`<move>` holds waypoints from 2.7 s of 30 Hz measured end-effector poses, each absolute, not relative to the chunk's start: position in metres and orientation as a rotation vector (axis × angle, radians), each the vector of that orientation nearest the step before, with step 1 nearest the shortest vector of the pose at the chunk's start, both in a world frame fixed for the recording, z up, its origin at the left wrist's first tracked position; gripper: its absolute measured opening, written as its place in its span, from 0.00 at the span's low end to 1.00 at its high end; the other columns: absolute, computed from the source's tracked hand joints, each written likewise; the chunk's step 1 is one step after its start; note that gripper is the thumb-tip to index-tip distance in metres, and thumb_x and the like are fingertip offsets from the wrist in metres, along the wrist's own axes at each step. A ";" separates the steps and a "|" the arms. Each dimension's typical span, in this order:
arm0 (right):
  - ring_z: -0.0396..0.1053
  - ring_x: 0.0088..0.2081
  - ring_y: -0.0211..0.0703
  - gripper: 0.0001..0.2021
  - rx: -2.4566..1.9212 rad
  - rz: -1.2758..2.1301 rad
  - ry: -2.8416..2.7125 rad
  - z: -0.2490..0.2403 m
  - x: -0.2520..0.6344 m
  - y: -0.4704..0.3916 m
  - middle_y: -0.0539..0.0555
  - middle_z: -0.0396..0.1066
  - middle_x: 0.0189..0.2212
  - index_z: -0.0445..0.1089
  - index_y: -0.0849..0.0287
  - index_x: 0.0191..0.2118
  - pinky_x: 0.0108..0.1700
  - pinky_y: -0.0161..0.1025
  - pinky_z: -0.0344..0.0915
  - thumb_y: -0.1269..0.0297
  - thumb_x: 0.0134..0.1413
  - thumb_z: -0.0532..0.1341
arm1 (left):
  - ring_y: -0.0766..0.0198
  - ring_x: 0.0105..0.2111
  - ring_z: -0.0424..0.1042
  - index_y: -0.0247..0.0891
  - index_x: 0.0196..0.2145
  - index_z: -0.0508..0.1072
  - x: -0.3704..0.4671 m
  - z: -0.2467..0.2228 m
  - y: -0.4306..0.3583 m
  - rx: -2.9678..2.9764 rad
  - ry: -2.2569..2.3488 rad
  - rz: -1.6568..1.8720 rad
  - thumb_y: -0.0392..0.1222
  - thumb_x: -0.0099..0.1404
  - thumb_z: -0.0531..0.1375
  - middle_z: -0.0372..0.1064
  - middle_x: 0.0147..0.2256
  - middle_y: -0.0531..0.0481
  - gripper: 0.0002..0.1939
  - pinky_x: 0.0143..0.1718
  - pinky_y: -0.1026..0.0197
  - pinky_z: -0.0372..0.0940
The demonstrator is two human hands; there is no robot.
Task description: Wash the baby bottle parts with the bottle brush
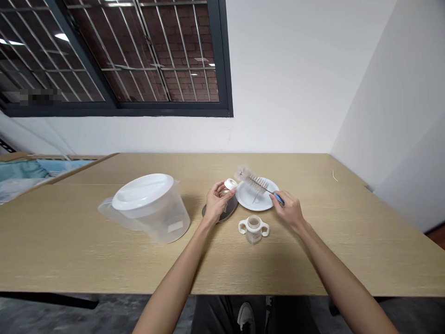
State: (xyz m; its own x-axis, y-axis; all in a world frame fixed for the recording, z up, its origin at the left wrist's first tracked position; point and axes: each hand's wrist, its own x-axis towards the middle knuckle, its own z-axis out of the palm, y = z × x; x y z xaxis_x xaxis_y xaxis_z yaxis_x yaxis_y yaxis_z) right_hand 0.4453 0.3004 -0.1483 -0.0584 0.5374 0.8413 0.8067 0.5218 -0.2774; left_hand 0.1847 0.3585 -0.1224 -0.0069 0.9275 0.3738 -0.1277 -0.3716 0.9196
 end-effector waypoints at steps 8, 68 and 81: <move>0.69 0.32 0.36 0.09 -1.160 -0.329 -1.677 -0.145 0.447 0.299 0.53 0.72 0.32 0.73 0.62 0.39 0.35 0.34 0.60 0.63 0.64 0.59 | 0.63 0.45 0.71 0.35 0.52 0.66 0.185 -0.123 0.360 1.283 0.773 1.590 0.46 0.52 0.72 0.72 0.47 0.41 0.33 0.46 0.63 0.64; 0.69 0.32 0.36 0.12 -1.236 -0.337 -1.747 -0.146 0.452 0.301 0.52 0.73 0.32 0.73 0.61 0.38 0.34 0.35 0.59 0.59 0.65 0.57 | 0.66 0.42 0.72 0.33 0.51 0.65 0.187 -0.117 0.350 1.189 0.733 1.453 0.34 0.42 0.75 0.70 0.50 0.40 0.39 0.50 0.60 0.67; 0.71 0.35 0.38 0.13 -1.301 -0.375 -1.691 -0.149 0.455 0.304 0.52 0.74 0.35 0.73 0.59 0.40 0.36 0.36 0.60 0.55 0.65 0.57 | 0.65 0.42 0.72 0.34 0.50 0.65 0.187 -0.116 0.351 1.178 0.732 1.431 0.36 0.43 0.75 0.70 0.48 0.40 0.38 0.49 0.60 0.67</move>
State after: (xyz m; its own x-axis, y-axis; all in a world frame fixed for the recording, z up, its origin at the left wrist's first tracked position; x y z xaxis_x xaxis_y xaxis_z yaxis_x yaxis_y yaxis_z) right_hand 0.4553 0.3037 -0.1489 0.0019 0.5888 0.8083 0.8750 0.3904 -0.2864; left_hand 0.1866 0.3505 -0.1164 0.0833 0.9610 0.2637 -0.3490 -0.2197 0.9110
